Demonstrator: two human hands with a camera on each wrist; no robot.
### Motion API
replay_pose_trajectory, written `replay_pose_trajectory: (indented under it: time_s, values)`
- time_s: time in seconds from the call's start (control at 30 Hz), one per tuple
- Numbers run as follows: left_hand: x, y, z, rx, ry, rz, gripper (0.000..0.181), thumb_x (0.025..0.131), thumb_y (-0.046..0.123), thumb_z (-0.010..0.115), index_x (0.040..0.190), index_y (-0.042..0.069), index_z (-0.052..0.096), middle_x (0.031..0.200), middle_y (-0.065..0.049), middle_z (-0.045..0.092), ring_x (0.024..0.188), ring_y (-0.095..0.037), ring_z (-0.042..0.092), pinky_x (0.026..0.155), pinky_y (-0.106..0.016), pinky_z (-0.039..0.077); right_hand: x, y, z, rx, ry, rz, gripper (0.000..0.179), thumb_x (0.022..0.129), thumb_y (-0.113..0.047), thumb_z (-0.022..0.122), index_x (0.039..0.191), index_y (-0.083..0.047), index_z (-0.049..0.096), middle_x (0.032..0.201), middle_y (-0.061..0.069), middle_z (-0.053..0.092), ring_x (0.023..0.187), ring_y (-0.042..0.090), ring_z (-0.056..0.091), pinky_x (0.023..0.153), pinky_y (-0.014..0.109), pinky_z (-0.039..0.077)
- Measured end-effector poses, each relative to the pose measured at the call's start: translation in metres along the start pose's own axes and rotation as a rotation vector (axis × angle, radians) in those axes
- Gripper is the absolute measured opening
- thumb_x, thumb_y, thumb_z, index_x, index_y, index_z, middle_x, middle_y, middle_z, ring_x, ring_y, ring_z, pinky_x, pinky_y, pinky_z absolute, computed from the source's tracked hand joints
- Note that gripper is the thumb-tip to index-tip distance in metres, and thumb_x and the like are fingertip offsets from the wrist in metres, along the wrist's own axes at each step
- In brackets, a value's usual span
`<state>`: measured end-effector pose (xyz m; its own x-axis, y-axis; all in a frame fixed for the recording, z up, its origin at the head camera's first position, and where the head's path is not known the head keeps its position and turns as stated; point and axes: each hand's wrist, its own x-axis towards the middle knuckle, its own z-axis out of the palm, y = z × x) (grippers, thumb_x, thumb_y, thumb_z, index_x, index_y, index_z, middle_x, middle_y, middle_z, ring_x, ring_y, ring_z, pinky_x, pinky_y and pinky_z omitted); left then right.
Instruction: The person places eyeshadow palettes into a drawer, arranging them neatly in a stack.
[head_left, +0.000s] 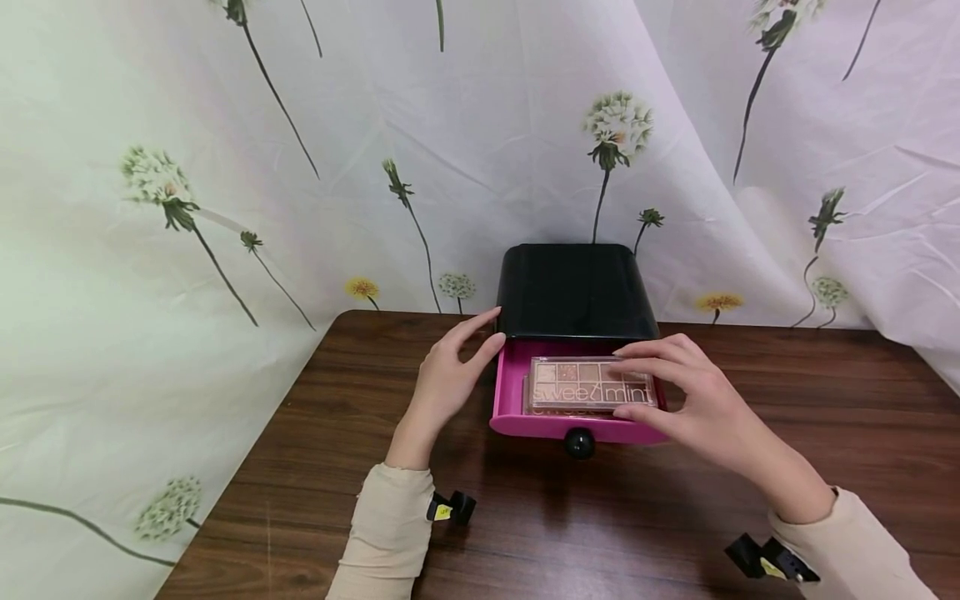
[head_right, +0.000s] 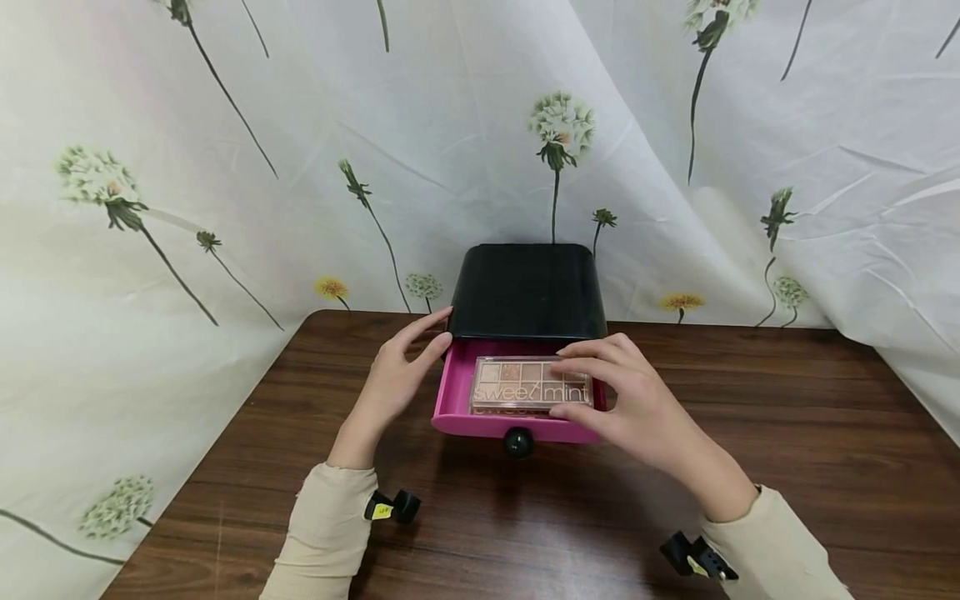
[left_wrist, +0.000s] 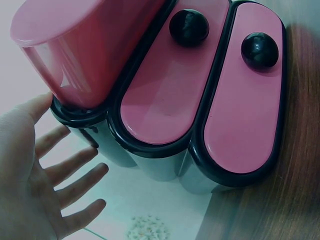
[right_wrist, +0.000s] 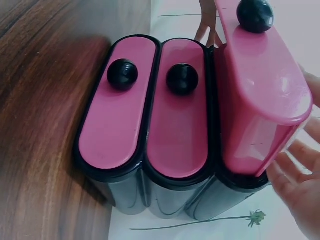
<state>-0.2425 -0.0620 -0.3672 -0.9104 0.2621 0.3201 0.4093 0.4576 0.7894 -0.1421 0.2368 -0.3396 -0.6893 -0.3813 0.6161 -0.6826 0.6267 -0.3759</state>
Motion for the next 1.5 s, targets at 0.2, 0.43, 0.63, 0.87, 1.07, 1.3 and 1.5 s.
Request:
replay_pose_trajectory:
  time_s: [0.2, 0.43, 0.63, 0.87, 1.07, 1.3, 1.5]
  values:
    - [0.001, 0.0, 0.0, -0.003, -0.001, 0.001, 0.049, 0.096, 0.058, 0.055, 0.141, 0.04, 0.055, 0.141, 0.01, 0.053, 0.129, -0.012, 0.048, 0.106, -0.05, 0.039, 0.004, -0.003, -0.002, -0.048, -0.042, 0.035, 0.045, 0.07, -0.012, 0.089, 0.113, -0.015, 0.074, 0.12, -0.002, 0.065, 0.111, 0.012, 0.051, 0.092, 0.016, 0.037]
    - [0.0, 0.0, 0.0, -0.001, -0.008, -0.004, 0.049, 0.096, 0.058, 0.055, 0.141, 0.039, 0.054, 0.142, 0.009, 0.052, 0.131, -0.013, 0.047, 0.107, -0.05, 0.039, 0.006, -0.007, -0.005, -0.044, -0.083, 0.071, 0.042, 0.074, -0.014, 0.088, 0.113, -0.016, 0.073, 0.12, -0.001, 0.065, 0.112, 0.013, 0.052, 0.094, 0.016, 0.036]
    - [0.001, 0.0, 0.001, 0.002, -0.007, 0.001, 0.049, 0.096, 0.058, 0.054, 0.141, 0.039, 0.054, 0.143, 0.009, 0.052, 0.132, -0.014, 0.046, 0.107, -0.051, 0.038, 0.006, -0.008, -0.004, -0.049, -0.095, 0.108, 0.04, 0.075, -0.016, 0.088, 0.113, -0.017, 0.074, 0.121, -0.003, 0.064, 0.112, 0.013, 0.053, 0.094, 0.017, 0.037]
    - [0.0, -0.001, 0.0, 0.003, -0.007, -0.001, 0.049, 0.096, 0.058, 0.054, 0.141, 0.039, 0.054, 0.143, 0.009, 0.052, 0.133, -0.014, 0.046, 0.108, -0.052, 0.037, 0.004, -0.009, -0.004, -0.047, -0.064, 0.104, 0.042, 0.074, -0.013, 0.088, 0.114, -0.018, 0.073, 0.121, -0.001, 0.064, 0.114, 0.014, 0.054, 0.095, 0.013, 0.036]
    - [0.0, 0.0, 0.0, 0.017, -0.006, -0.008, 0.049, 0.095, 0.06, 0.053, 0.141, 0.041, 0.053, 0.143, 0.011, 0.052, 0.135, -0.014, 0.044, 0.109, -0.052, 0.035, 0.0, -0.016, -0.004, -0.054, 0.053, 0.071, 0.047, 0.071, -0.004, 0.088, 0.115, -0.013, 0.072, 0.121, 0.001, 0.065, 0.116, 0.014, 0.055, 0.099, 0.011, 0.034]
    - [0.0, 0.001, 0.0, 0.016, -0.009, -0.012, 0.049, 0.095, 0.06, 0.054, 0.141, 0.041, 0.053, 0.143, 0.01, 0.052, 0.134, -0.014, 0.044, 0.108, -0.052, 0.035, -0.011, -0.036, 0.0, 0.004, 0.198, 0.063, 0.048, 0.07, 0.002, 0.086, 0.114, -0.007, 0.071, 0.108, 0.0, 0.066, 0.089, 0.008, 0.056, 0.08, 0.013, 0.043]
    - [0.0, 0.001, 0.0, 0.017, -0.01, -0.02, 0.05, 0.095, 0.06, 0.054, 0.141, 0.04, 0.053, 0.144, 0.01, 0.051, 0.135, -0.014, 0.044, 0.109, -0.053, 0.035, -0.019, -0.047, 0.011, 0.065, 0.315, 0.001, 0.037, 0.091, -0.037, 0.072, 0.108, -0.004, 0.072, 0.092, 0.003, 0.066, 0.074, 0.007, 0.054, 0.067, 0.015, 0.044]
